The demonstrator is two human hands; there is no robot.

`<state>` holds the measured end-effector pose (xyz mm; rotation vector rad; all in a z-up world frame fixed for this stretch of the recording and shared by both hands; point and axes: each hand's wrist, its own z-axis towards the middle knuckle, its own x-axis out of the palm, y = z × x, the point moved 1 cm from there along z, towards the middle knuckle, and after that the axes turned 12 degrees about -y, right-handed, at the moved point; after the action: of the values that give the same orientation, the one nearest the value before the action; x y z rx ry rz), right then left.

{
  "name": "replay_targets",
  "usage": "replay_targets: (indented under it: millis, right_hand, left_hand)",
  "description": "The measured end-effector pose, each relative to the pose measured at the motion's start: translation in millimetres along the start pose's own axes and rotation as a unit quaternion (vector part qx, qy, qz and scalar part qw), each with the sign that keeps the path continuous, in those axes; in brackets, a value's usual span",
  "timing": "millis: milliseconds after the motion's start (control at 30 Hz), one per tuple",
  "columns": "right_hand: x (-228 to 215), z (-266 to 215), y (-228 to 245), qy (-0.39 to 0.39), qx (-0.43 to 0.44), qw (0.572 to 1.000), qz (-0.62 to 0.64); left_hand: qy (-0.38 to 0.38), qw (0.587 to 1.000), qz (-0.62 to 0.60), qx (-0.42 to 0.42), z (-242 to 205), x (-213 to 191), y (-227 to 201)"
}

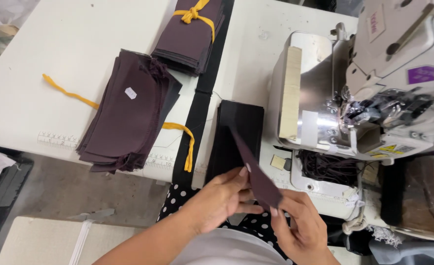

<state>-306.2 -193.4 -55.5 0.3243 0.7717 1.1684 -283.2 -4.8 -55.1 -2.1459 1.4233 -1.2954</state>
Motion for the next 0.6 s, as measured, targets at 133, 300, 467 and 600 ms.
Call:
replay_targets:
  millis: [133,300,467,600]
  right_hand:
    - [-15,-10,-3,0.048,0.137,0.964,0.221]
    - [-33,-26,-6,-0.119,0.300,0.908,0.267]
    - [-42,-18,-3,-0.227,0.339,0.890,0.202]
    - [-49,-11,-5,-0.283,0.422,0.846,0.160]
  left_hand:
    - [-0.062,0.978,-0.178,0.089,15,15,13]
    - [-0.058,0.918,0.067,0.388,-8,39,6]
    - [-0.079,0.852,0.269,0.442,-10,60,7]
    - [-0.037,0.891,0.266,0.367,-6,70,7]
